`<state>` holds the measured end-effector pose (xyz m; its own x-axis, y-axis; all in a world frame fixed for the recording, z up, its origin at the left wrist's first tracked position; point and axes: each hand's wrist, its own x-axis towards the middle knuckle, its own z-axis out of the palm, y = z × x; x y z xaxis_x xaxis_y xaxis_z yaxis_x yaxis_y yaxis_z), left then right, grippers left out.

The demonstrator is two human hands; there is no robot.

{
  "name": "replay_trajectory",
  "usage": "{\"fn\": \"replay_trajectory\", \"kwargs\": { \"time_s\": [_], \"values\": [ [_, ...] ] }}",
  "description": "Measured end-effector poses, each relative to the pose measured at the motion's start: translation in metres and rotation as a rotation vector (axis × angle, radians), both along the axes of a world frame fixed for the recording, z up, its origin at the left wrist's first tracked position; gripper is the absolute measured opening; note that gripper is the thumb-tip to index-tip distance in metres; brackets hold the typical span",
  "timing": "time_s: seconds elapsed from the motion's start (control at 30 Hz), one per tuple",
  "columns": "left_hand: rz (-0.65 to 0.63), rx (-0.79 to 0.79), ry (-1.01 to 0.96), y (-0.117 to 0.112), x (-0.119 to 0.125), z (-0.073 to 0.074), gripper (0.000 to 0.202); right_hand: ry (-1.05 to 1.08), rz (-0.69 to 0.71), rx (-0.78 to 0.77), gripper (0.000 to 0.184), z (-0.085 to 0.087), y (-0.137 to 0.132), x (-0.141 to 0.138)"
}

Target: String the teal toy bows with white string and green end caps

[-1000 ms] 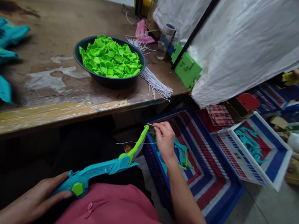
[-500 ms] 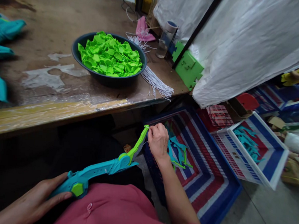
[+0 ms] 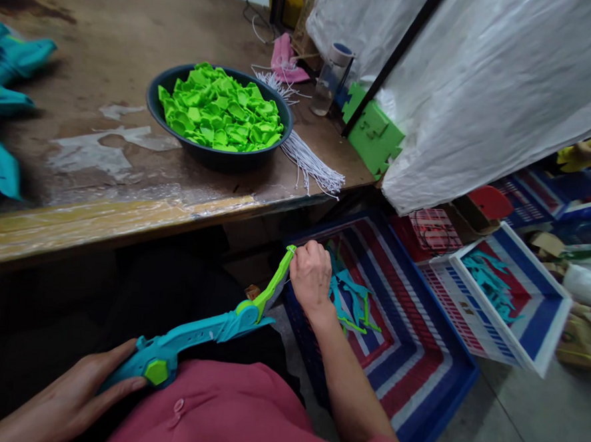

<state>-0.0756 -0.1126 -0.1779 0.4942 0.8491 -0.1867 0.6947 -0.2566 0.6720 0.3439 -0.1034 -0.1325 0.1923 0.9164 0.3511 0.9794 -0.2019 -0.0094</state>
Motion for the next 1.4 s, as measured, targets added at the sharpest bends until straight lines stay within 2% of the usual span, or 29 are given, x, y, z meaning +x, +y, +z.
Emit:
{"fn": "replay_trajectory", "kwargs": {
  "time_s": [0.1,0.33,0.43,0.57,0.6,0.7,0.8,0.9,0.97,1.03,1.1,1.17,1.23,1.3,1.33,1.4],
  "values": [
    [-0.008,0.0,0.01,-0.002,0.002,0.002,0.047,-0.016,-0.008,-0.031,0.017,0.004,0.002,-0.001],
    [-0.099,0.017,0.019,-0.001,-0.008,-0.015,0.048,-0.018,-0.037,-0.069,0.017,0.011,0.006,0.0],
    [-0.124,0.058,0.014,0.0,-0.008,-0.018,0.048,-0.003,-0.025,-0.072,0.012,0.01,0.006,-0.002],
    [-0.143,0.084,-0.001,-0.001,-0.008,-0.015,0.049,0.018,0.003,-0.074,0.036,0.006,0.005,-0.005],
    [-0.145,0.085,0.001,-0.001,-0.008,-0.015,0.049,0.022,0.007,-0.087,0.036,0.004,0.005,-0.005],
    [-0.152,0.077,0.013,0.002,-0.007,-0.014,0.048,0.021,0.012,-0.13,0.018,-0.001,0.007,-0.002],
    [-0.188,0.011,0.021,0.007,0.01,-0.001,0.045,0.017,0.04,-0.144,0.017,-0.003,0.007,0.008],
    [-0.254,-0.098,0.021,0.011,0.042,0.027,0.034,0.04,0.079,-0.121,0.022,0.001,-0.006,0.027],
    [-0.228,0.05,-0.068,0.016,0.058,0.047,0.035,0.066,0.097,-0.084,0.028,0.001,-0.019,0.046],
    [-0.116,0.291,-0.159,0.021,0.061,0.063,0.034,0.054,0.125,-0.002,0.029,-0.003,-0.032,0.067],
    [0.187,0.591,-0.161,0.021,0.046,0.074,0.04,0.051,0.157,0.007,0.03,-0.011,-0.044,0.081],
    [0.539,0.838,-0.041,0.015,0.02,0.081,0.049,0.086,0.124,0.002,0.032,-0.018,-0.055,0.084],
    [0.823,0.927,0.099,0.007,-0.011,0.079,0.056,0.114,0.077,-0.011,0.034,-0.021,-0.063,0.079],
    [1.029,0.812,0.059,0.005,-0.038,0.07,0.059,0.124,0.069,-0.003,0.036,-0.022,-0.066,0.073],
    [1.12,0.683,-0.074,0.007,-0.047,0.063,0.057,0.132,0.08,0.013,0.035,-0.022,-0.065,0.07],
    [1.234,0.313,-0.495,0.015,-0.057,0.051,0.052,0.221,0.088,0.032,0.031,-0.02,-0.059,0.069]
  ]
}}
